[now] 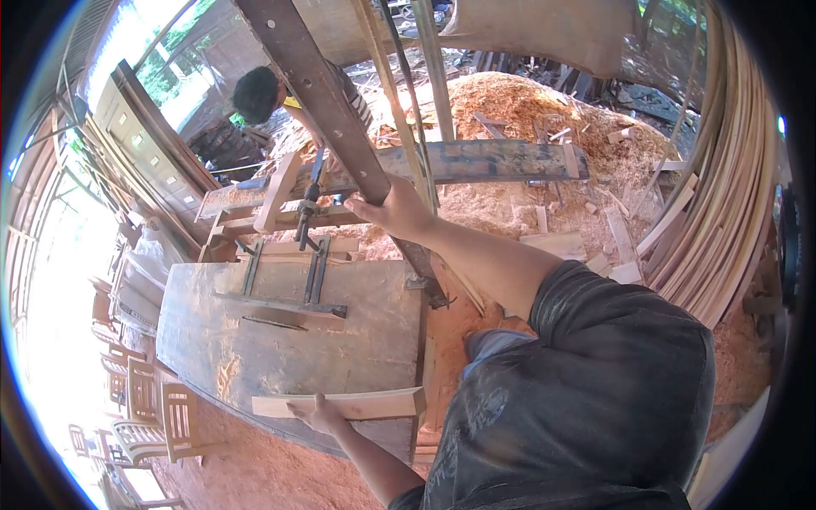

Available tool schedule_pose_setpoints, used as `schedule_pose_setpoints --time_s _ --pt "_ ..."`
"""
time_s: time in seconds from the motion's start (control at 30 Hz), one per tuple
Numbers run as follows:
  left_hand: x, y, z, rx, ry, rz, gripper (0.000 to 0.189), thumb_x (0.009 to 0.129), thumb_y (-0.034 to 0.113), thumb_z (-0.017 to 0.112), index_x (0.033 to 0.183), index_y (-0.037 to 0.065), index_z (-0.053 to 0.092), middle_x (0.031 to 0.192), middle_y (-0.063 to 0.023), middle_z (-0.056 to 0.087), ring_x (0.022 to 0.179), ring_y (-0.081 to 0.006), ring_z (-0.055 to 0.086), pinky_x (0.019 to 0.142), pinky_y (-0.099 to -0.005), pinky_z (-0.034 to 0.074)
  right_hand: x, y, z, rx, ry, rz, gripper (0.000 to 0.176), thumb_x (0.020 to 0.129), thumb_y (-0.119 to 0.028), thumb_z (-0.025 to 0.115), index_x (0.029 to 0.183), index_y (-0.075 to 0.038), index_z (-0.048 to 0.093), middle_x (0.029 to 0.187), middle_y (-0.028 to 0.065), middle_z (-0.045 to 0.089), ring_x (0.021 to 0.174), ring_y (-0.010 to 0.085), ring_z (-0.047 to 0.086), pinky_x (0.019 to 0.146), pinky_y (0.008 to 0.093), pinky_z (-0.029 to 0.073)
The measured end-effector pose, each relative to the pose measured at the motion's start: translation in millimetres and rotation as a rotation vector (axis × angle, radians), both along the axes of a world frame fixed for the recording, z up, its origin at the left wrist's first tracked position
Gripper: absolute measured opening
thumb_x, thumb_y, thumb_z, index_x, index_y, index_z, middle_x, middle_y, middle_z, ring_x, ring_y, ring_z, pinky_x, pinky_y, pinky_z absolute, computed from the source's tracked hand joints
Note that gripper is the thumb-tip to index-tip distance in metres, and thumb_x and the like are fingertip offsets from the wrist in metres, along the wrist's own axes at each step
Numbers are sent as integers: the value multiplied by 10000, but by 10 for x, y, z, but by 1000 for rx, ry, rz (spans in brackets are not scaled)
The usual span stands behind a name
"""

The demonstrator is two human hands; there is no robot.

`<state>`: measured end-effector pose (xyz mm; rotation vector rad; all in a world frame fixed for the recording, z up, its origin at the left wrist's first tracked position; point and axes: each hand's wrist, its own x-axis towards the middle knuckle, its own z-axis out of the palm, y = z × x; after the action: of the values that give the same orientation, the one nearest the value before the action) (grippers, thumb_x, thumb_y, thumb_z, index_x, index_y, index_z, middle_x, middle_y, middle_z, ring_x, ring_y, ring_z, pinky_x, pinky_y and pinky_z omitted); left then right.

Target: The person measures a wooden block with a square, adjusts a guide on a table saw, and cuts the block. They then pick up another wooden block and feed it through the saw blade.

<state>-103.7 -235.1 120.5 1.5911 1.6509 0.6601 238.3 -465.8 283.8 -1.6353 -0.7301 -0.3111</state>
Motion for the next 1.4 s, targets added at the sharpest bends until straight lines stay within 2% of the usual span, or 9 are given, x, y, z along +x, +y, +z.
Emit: schedule_pose_setpoints --time_s 0.37,0.43,0.57,0.83,1.2,1.33,1.4 --pt "-64 120 -219 71 17 -10 893 899 150 701 1686 206 282 1696 -186 351 1424 -410 515 1158 -477 480 8 34 -26 50 -5 -30 313 921 -247 807 1067 2 685 815 88 746 720 151 699 669 334 546" --pt "-29 33 -65 31 10 3 890 900 154 704 1685 210 287 1696 -184 352 1416 -411 524 1157 -477 480 -11 19 8 59 1 -20 301 922 -241 802 1054 1 681 808 80 740 710 148 690 659 333 540" --pt "-25 32 -66 40 8 4 892 901 155 714 1683 210 289 1696 -182 351 1411 -411 530 1161 -477 481 -32 18 23 64 19 -7 277 925 -229 790 1036 -3 676 793 68 726 695 147 681 647 336 533" --pt "-50 67 -124 53 -7 -16 894 909 152 724 1685 202 283 1700 -183 343 1470 -399 470 1211 -461 430 -41 8 30 61 18 -17 264 926 -229 785 1029 -8 683 801 72 725 707 156 690 653 341 537" --pt "-39 44 -117 56 -29 16 913 881 148 748 1678 238 312 1688 -177 371 1440 -403 505 1200 -463 446 16 53 -56 55 14 -37 199 942 -192 795 971 -23 694 795 47 739 743 124 714 692 315 552" --pt "-22 31 -70 33 -12 27 913 874 153 744 1677 255 319 1688 -178 369 1448 -400 497 1197 -460 448 44 71 -94 63 -16 -48 215 937 -217 802 961 -30 698 785 40 735 736 116 709 681 307 548" --pt "-47 104 -196 70 -24 12 914 872 155 742 1676 263 320 1689 -180 366 1453 -401 489 1198 -460 448 40 60 -86 40 -37 -63 224 935 -230 805 952 -33 700 785 39 735 736 114 708 675 306 546"
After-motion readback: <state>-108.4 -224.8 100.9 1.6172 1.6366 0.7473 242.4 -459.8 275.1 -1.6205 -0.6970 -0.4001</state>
